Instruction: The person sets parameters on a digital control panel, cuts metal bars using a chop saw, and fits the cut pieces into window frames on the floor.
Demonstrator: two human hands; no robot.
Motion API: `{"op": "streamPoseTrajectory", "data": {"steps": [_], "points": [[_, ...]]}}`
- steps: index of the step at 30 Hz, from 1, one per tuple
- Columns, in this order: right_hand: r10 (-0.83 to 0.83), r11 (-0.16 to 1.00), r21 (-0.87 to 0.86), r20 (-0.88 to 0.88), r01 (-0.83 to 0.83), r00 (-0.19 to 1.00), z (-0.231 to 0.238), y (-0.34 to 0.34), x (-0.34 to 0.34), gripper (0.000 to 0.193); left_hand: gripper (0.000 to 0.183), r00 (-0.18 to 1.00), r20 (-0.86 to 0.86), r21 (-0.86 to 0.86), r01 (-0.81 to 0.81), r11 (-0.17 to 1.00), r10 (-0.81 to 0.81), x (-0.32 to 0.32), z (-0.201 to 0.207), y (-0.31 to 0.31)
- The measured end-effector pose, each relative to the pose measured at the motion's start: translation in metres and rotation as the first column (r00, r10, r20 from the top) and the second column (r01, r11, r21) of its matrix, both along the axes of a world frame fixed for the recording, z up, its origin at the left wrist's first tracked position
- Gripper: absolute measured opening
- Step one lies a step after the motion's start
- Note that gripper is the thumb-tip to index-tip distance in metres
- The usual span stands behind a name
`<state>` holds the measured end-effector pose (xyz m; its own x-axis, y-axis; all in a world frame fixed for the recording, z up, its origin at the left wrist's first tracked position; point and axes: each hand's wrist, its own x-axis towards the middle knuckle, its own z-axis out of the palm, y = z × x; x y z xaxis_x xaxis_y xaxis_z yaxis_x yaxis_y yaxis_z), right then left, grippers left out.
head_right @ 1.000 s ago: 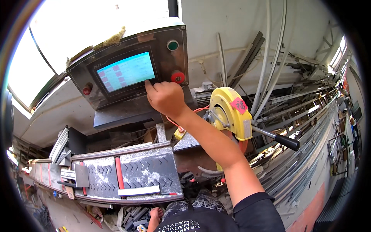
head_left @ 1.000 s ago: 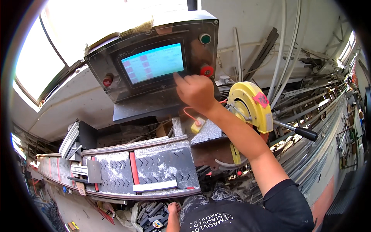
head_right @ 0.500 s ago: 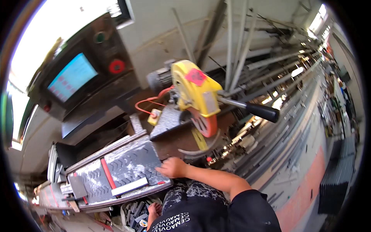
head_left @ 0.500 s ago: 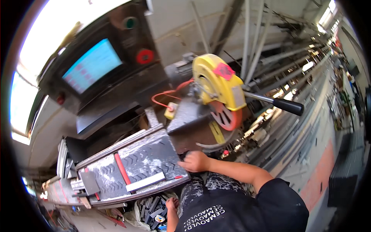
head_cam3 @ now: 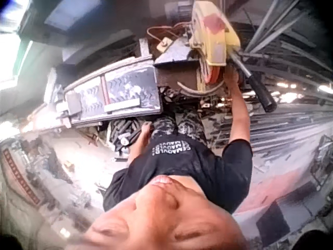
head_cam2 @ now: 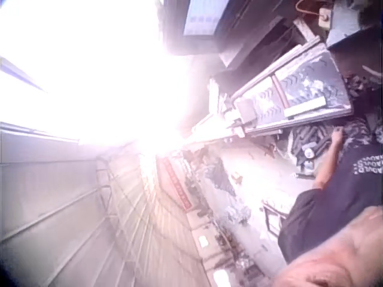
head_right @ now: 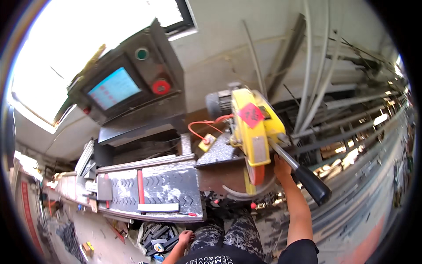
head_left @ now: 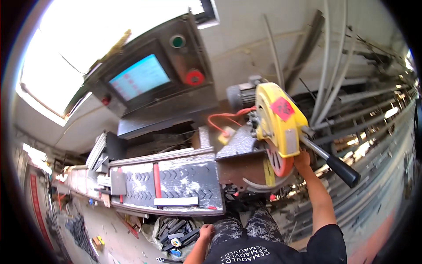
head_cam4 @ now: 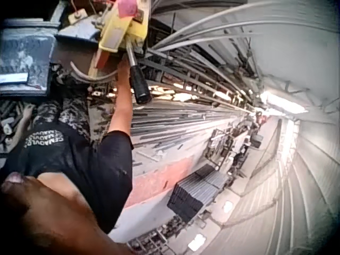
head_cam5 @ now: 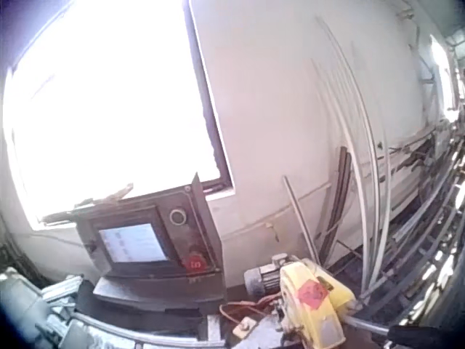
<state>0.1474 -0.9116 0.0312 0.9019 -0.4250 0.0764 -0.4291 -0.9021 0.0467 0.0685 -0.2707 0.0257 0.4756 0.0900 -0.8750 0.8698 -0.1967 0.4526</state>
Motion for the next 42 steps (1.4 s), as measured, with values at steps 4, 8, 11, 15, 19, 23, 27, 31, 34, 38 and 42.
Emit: {"op": "streamPoseTrajectory", "data": {"steps": [4, 8, 11, 15, 19, 23, 27, 31, 34, 38, 42], "points": [[0.05, 0.994, 0.103, -0.102, -0.04, 0.994, -0.012, 0.003, 0.031, 0.034, 0.027, 0.99, 0.137, 0.037, -0.023, 0.999, 0.017, -0.019, 0.015, -0.02], [0.167, 0.98, 0.158, -0.294, -0.124, 0.941, 0.011, 0.013, 0.047, 0.019, 0.027, 0.993, 0.1, 0.007, -0.059, 0.998, 0.058, -0.044, 0.013, -0.017], [0.271, 0.962, 0.049, -0.075, -0.268, 0.96, -0.026, 0.007, 0.039, 0.02, 0.026, 0.991, 0.085, 0.001, -0.108, 0.994, 0.108, -0.05, -0.003, -0.005], [0.228, 0.973, 0.035, -0.036, -0.227, 0.973, -0.059, -0.007, 0.02, 0.021, 0.024, 0.984, 0.037, 0.07, -0.177, 0.982, 0.175, -0.048, 0.003, 0.001], [0.276, 0.96, -0.013, 0.233, -0.28, 0.933, 0.041, 0.083, 0.04, 0.018, 0.024, 0.997, 0.064, 0.207, -0.063, 0.976, 0.051, -0.073, -0.013, 0.029], [0.392, 0.917, 0.13, -0.112, -0.378, 0.913, 0.01, 0.187, 0.064, 0.013, 0.03, 0.99, 0.069, 0.184, 0.107, 0.977, -0.121, -0.037, 0.01, -0.004], [0.164, 0.808, 0.557, 0.099, -0.191, 0.981, -0.014, 0.33, 0.138, 0.012, 0.039, 0.828, 0.278, 0.358, 0.382, 0.852, -0.487, 0.04, 0.043, -0.04], [0.344, 0.593, 0.636, 0.354, -0.494, 0.869, 0.087, 0.427, 0.163, 0.035, 0.026, 0.649, 0.428, 0.61, 0.305, 0.731, -0.629, 0.115, 0.072, -0.044], [0.261, 0.55, 0.696, 0.382, -0.462, 0.886, 0.098, 0.41, 0.136, 0.035, 0.025, 0.421, 0.487, 0.749, 0.25, 0.614, -0.765, 0.171, 0.088, -0.069], [0.265, 0.653, 0.64, 0.307, -0.404, 0.914, 0.076, 0.354, 0.06, 0.025, 0.054, 0.185, 0.452, 0.829, 0.273, 0.488, -0.873, 0.231, 0.073, -0.11], [0.253, 0.713, 0.668, 0.036, -0.212, 0.967, 0.077, 0.309, -0.013, 0.023, 0.072, -0.03, 0.275, 0.948, 0.178, 0.265, -0.961, 0.262, 0.032, -0.138]]}}
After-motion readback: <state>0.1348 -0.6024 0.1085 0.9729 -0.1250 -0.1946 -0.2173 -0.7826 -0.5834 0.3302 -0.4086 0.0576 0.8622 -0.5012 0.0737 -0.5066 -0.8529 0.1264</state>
